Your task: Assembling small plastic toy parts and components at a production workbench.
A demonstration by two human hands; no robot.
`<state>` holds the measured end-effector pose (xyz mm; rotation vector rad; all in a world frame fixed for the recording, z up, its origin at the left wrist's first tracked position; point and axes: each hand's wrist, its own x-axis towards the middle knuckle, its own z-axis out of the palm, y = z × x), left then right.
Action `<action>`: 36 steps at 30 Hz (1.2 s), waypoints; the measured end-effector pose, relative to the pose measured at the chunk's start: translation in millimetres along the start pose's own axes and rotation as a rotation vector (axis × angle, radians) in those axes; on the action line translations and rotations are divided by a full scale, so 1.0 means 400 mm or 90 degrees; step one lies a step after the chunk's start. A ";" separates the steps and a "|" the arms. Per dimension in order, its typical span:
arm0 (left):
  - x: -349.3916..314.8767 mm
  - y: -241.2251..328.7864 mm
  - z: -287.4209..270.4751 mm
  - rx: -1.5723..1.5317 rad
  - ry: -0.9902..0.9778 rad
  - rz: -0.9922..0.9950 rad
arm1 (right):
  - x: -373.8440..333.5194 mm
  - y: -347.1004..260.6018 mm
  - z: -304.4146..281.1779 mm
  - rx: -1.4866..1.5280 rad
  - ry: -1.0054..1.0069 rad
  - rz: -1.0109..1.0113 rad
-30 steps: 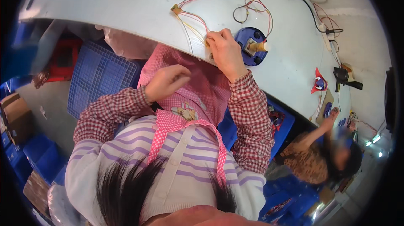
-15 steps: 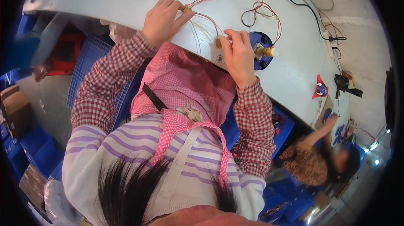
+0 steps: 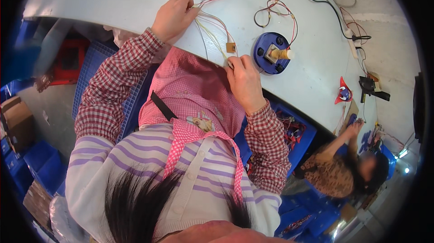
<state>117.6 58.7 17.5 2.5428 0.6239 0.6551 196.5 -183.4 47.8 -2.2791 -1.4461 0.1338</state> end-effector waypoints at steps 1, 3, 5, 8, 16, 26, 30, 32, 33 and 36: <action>0.004 -0.006 -0.001 -0.072 -0.010 -0.031 | 0.002 0.001 0.000 0.015 0.008 -0.003; 0.014 -0.018 -0.002 -0.215 -0.029 -0.095 | 0.008 0.002 0.001 0.046 0.025 -0.010; 0.019 -0.023 -0.001 -0.286 -0.039 -0.126 | 0.010 0.003 0.004 0.061 0.034 -0.014; 0.023 -0.026 0.002 -0.327 -0.067 -0.133 | 0.011 -0.001 0.017 0.105 0.064 -0.009; 0.027 -0.038 0.028 -0.405 -0.032 -0.148 | 0.017 -0.004 0.038 0.139 0.096 -0.010; 0.023 -0.020 0.014 -0.375 -0.003 -0.136 | 0.013 -0.004 0.053 0.179 0.140 -0.008; 0.022 -0.019 0.005 -0.381 -0.010 -0.131 | 0.010 -0.001 0.056 0.172 0.145 -0.007; 0.025 -0.007 -0.018 -0.268 -0.028 -0.133 | 0.010 -0.001 0.054 0.180 0.137 -0.004; 0.025 -0.001 -0.028 -0.212 -0.037 -0.134 | 0.010 0.000 0.054 0.184 0.133 -0.002; 0.011 0.012 -0.036 -0.130 -0.010 -0.101 | 0.007 0.001 0.055 0.187 0.130 0.002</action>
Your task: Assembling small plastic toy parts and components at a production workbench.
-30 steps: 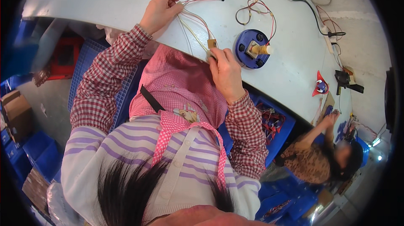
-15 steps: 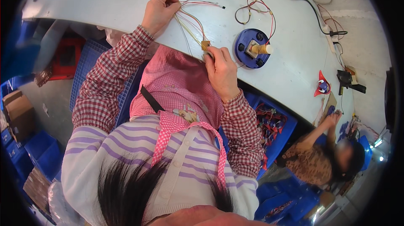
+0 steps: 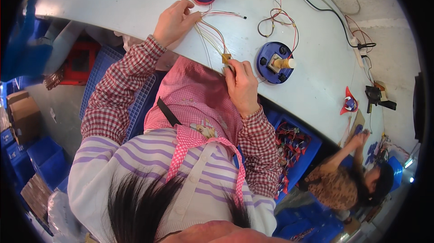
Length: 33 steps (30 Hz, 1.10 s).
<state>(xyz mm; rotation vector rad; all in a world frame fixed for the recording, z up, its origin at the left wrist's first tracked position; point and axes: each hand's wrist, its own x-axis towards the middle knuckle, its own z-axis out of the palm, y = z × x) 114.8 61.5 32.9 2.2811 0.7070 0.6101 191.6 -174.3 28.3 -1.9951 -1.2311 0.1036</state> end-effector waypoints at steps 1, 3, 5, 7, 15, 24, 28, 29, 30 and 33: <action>-0.008 0.003 0.000 0.025 0.038 0.037 | 0.000 0.001 0.001 -0.001 0.001 -0.001; -0.023 0.014 0.004 0.072 0.112 0.113 | -0.001 0.004 0.002 -0.003 0.002 -0.002; -0.036 0.055 0.019 0.048 0.040 0.316 | -0.004 0.002 0.005 0.007 0.013 0.005; -0.027 0.092 0.056 0.021 -0.045 0.383 | -0.002 0.001 0.006 0.026 0.035 0.011; 0.023 0.081 0.115 -0.002 -0.358 0.515 | -0.010 0.000 0.014 0.042 0.078 0.016; 0.035 0.089 0.113 -0.133 -0.411 0.444 | -0.005 0.010 0.012 0.055 0.075 0.014; 0.027 0.087 0.121 -0.130 -0.368 0.410 | 0.002 0.011 0.017 0.049 0.074 0.005; 0.027 0.089 0.120 -0.131 -0.364 0.412 | 0.003 0.012 0.019 0.046 0.074 0.003; 0.027 0.091 0.119 -0.115 -0.363 0.427 | 0.003 0.011 0.020 0.040 0.076 0.008; 0.032 0.096 0.113 -0.065 -0.357 0.471 | 0.000 0.010 0.023 0.023 0.081 0.022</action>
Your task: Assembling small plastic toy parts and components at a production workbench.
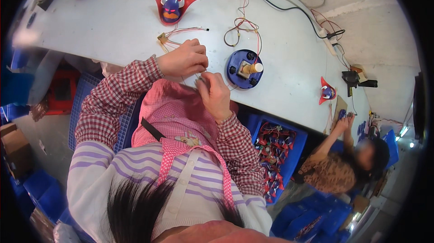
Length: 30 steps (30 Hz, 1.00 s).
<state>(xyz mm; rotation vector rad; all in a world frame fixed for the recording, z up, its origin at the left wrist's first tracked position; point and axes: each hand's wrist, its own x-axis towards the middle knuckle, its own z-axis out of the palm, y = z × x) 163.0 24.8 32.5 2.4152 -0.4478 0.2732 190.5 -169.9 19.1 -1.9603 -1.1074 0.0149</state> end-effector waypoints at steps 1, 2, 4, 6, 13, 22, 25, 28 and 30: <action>0.000 0.002 -0.001 0.001 0.003 0.000 | -0.002 -0.001 0.001 -0.001 -0.001 -0.003; 0.000 0.002 -0.001 -0.005 -0.007 -0.008 | -0.004 -0.001 0.002 0.000 0.001 -0.002; 0.001 0.003 -0.002 -0.015 -0.026 -0.023 | -0.006 -0.001 0.002 0.001 0.004 0.000; 0.000 0.004 -0.001 -0.018 -0.033 -0.031 | -0.004 -0.004 -0.001 0.002 0.006 -0.004; 0.003 0.031 0.003 0.137 0.093 -0.005 | 0.016 -0.011 -0.018 0.009 -0.017 0.028; -0.016 0.063 0.025 0.251 0.182 -0.031 | 0.079 -0.011 -0.022 0.000 0.085 0.047; -0.020 0.060 0.031 0.207 0.237 -0.029 | 0.090 -0.007 -0.023 0.119 -0.001 0.110; -0.030 0.083 0.048 0.121 0.315 -0.064 | 0.100 -0.009 -0.023 0.214 -0.001 0.169; -0.041 0.110 0.062 0.032 0.393 -0.097 | 0.105 -0.012 -0.025 0.306 -0.002 0.228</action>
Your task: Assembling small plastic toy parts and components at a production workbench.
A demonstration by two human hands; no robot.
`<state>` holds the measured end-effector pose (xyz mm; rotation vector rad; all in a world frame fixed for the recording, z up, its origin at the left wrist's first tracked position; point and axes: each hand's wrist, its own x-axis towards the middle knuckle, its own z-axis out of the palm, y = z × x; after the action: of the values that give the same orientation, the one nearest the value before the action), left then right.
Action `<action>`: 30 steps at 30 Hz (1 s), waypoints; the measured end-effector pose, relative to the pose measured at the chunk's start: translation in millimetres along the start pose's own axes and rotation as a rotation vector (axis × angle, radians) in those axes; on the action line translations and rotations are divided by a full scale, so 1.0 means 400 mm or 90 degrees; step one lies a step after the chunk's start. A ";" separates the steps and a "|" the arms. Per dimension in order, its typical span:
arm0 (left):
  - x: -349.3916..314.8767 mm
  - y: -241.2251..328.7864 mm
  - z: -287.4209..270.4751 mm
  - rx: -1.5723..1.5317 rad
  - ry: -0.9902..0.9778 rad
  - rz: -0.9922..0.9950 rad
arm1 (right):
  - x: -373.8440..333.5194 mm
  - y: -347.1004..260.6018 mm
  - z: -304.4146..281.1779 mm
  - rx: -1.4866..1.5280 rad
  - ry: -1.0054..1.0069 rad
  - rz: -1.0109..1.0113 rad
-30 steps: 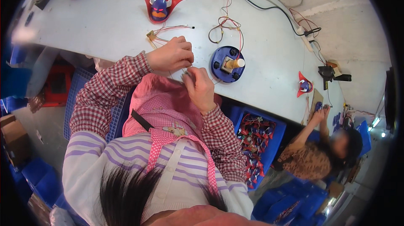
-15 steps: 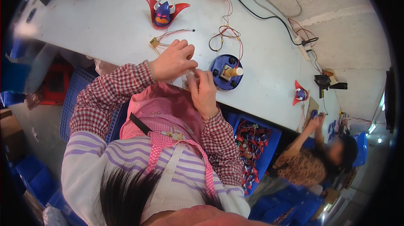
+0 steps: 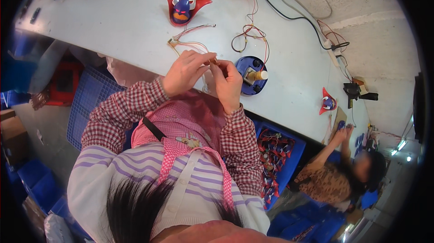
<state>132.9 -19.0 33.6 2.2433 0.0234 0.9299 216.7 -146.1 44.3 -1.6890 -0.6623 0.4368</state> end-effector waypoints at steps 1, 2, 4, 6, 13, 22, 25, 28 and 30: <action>-0.009 0.015 0.001 0.001 0.000 0.000 | 0.002 -0.002 -0.004 0.001 -0.001 0.000; -0.020 0.033 0.000 -0.058 0.009 -0.089 | 0.003 -0.004 -0.008 0.047 -0.001 0.031; -0.041 0.068 -0.005 -0.174 0.030 -0.266 | 0.002 -0.009 -0.012 0.139 -0.003 0.094; -0.043 0.075 -0.002 -0.230 0.045 -0.354 | -0.004 -0.012 -0.012 0.185 -0.008 0.124; -0.016 0.028 0.029 -0.480 0.079 -0.463 | -0.022 -0.013 -0.003 0.114 -0.037 0.080; -0.031 0.007 -0.028 -0.560 0.041 -0.503 | -0.024 -0.039 0.000 -0.005 -0.015 -0.024; -0.023 0.004 -0.055 -0.582 0.031 -0.528 | -0.025 -0.057 0.014 -0.062 0.008 -0.171; -0.018 -0.001 -0.067 -0.558 0.008 -0.531 | -0.027 -0.048 0.010 -0.114 -0.042 -0.208; -0.019 -0.004 -0.071 -0.533 -0.017 -0.531 | -0.026 -0.038 0.006 -0.165 -0.090 -0.248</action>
<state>109.8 -2.9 42.2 1.2620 0.4373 0.3321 204.5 -148.9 58.0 -1.7260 -1.1670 0.1990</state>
